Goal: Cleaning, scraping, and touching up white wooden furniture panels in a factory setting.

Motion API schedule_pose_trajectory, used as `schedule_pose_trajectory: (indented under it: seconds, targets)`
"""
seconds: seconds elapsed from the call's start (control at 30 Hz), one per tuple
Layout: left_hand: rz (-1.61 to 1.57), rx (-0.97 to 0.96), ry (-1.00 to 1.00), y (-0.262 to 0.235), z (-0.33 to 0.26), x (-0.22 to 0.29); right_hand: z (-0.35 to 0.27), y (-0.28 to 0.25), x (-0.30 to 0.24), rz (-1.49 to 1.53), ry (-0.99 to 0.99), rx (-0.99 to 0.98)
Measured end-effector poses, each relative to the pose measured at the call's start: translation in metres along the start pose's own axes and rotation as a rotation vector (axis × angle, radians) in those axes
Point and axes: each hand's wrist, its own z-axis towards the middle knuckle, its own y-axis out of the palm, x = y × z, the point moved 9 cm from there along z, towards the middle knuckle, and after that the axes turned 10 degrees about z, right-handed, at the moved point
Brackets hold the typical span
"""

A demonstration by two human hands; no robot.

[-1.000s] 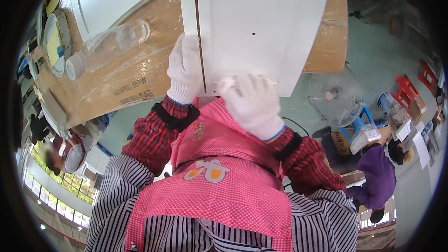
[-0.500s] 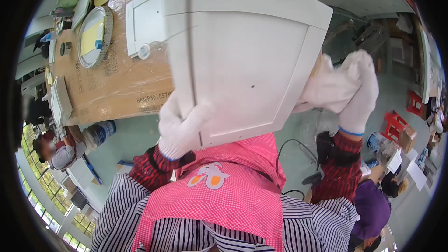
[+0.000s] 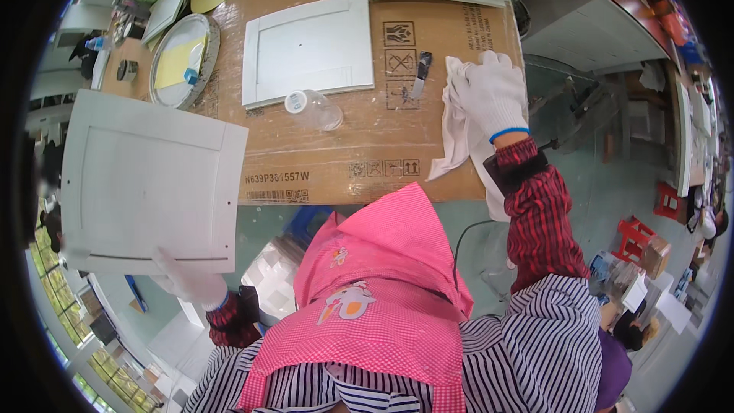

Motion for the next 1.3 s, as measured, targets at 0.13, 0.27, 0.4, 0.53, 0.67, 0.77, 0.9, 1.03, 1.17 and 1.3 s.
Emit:
schedule_pose_trajectory:
  seconds: [0.13, 0.27, 0.4, 0.53, 0.67, 0.77, 0.9, 1.03, 1.17, 1.3]
  targets:
    - [-0.150, 0.011, 0.070, 0.048, 0.013, -0.019, 0.025, -0.034, -0.047, 0.257, -0.241, 0.387]
    - [-0.231, 0.000, -0.042, 0.100, -0.020, 0.009, 0.060, 0.051, -0.010, -0.117, -0.071, -0.213]
    - [-0.170, 0.049, -0.156, 0.108, -0.047, 0.000, 0.060, 0.016, -0.020, -0.194, -0.029, -0.384]
    - [-0.105, 0.089, -0.123, 0.108, -0.066, -0.026, 0.065, -0.061, -0.033, -0.236, -0.055, 0.043]
    - [-0.059, -0.202, -0.128, 0.105, -0.089, -0.052, 0.046, -0.023, -0.076, -0.129, -0.437, 0.130]
    - [-0.055, -0.319, -0.103, 0.100, -0.096, -0.043, 0.028, 0.062, -0.032, -0.375, -0.530, -0.206]
    - [-0.121, -0.320, 0.016, 0.081, -0.090, -0.033, 0.026, 0.018, -0.013, -0.180, -0.214, -0.332]
    - [-0.166, -0.321, 0.054, 0.061, -0.080, -0.019, 0.030, -0.071, -0.058, -0.139, -0.185, -0.226]
    - [-0.088, -0.308, -0.046, 0.061, -0.075, -0.007, 0.051, -0.036, -0.085, 0.126, -0.657, 0.143]
    - [0.081, -0.354, 0.030, 0.055, -0.077, 0.006, 0.042, 0.039, -0.107, -0.191, -0.781, -0.122]
